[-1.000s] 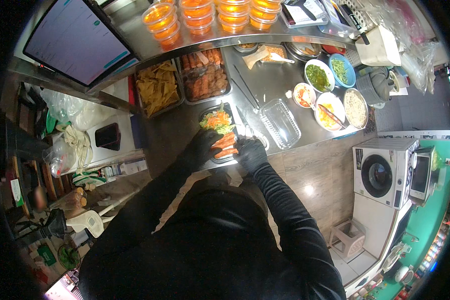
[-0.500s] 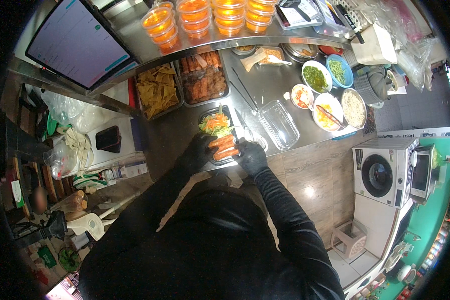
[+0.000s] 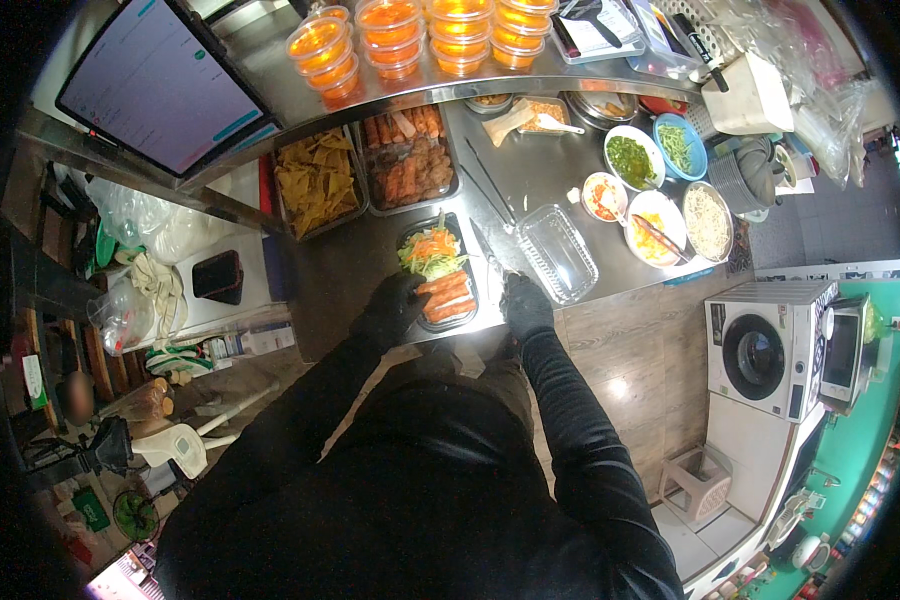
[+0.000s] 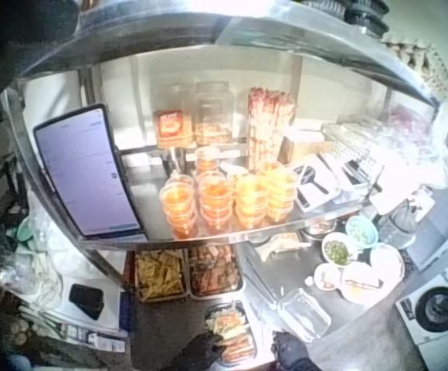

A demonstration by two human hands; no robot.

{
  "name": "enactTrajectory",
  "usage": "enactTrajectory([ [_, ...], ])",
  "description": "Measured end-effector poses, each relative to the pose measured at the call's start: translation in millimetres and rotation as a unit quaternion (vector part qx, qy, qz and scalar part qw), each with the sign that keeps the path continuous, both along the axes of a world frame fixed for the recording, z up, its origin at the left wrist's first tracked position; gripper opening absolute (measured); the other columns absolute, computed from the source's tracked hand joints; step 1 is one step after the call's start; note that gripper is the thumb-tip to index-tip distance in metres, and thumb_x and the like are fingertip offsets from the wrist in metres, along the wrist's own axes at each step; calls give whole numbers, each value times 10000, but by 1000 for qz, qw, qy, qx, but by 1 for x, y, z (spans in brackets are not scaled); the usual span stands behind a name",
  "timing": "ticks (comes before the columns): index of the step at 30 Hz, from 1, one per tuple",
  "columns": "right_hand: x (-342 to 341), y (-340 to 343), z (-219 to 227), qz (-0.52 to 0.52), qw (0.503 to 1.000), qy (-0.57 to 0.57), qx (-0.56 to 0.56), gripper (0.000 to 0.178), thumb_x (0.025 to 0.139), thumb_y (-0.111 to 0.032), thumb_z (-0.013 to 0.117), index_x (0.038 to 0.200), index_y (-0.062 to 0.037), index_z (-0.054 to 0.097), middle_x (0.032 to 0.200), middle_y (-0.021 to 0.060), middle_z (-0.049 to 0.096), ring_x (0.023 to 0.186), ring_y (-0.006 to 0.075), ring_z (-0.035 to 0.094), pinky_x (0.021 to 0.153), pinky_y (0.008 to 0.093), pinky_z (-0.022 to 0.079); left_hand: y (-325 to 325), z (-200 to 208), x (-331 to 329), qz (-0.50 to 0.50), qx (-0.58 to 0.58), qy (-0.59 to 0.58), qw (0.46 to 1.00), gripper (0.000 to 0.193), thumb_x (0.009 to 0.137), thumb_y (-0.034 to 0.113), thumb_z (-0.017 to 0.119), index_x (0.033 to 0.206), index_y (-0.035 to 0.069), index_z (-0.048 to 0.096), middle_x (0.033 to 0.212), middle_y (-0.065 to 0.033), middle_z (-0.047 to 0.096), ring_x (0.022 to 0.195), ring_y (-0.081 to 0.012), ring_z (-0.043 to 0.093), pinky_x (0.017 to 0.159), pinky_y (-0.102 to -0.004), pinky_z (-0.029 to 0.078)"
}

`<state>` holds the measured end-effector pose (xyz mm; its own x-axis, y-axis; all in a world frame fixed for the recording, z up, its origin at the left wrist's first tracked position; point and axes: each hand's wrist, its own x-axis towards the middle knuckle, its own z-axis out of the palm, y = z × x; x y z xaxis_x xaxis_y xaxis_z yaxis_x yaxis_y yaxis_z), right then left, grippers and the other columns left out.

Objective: The person assembles a meal in a rectangular container by placing shredded vegetables and cooked sausages, then uses scissors to cut the sausages into smaller pieces. The person adds a sauce from a small bowl and closes the container with a lid before placing it into a plastic bag.

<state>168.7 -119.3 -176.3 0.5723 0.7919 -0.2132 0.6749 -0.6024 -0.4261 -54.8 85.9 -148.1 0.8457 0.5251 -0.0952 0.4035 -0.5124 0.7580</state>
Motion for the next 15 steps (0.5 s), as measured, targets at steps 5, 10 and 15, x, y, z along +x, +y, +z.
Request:
enactTrajectory([
  [5, -1, 8, 23, -45, 996, 75, 3, 566, 883, -224, 685, 1389, -28, 524, 1127, 216, 695, 1014, 389, 691, 920, 486, 539, 0, -8, -4, 3, 10, -31, 999, 365, 952, 221, 727, 1226, 0, 630, 1119, -203, 652, 956, -319, 658, 850, -433, 530],
  [10, 28, -53, -29, 106, 988, 73, 87, 729, 896, -219, 752, 1531, -68, 426, 977, 150, 707, 893, 279, 696, 858, 388, 569, -7, -16, -2, 16, -5, -75, 997, 352, 937, 203, 739, 1202, -4, 634, 1099, -210, 651, 938, -313, 651, 835, -424, 530],
  [15, 0, -53, 68, 51, 929, 366, 27, 630, 948, -266, 729, 1505, -91, 494, 1225, 147, 628, 1122, 243, 608, 984, 341, 494, -20, -29, -3, 45, 67, -84, 993, 260, 888, 155, 752, 1092, 14, 674, 1054, -203, 655, 1023, -404, 626, 907, -483, 509],
])
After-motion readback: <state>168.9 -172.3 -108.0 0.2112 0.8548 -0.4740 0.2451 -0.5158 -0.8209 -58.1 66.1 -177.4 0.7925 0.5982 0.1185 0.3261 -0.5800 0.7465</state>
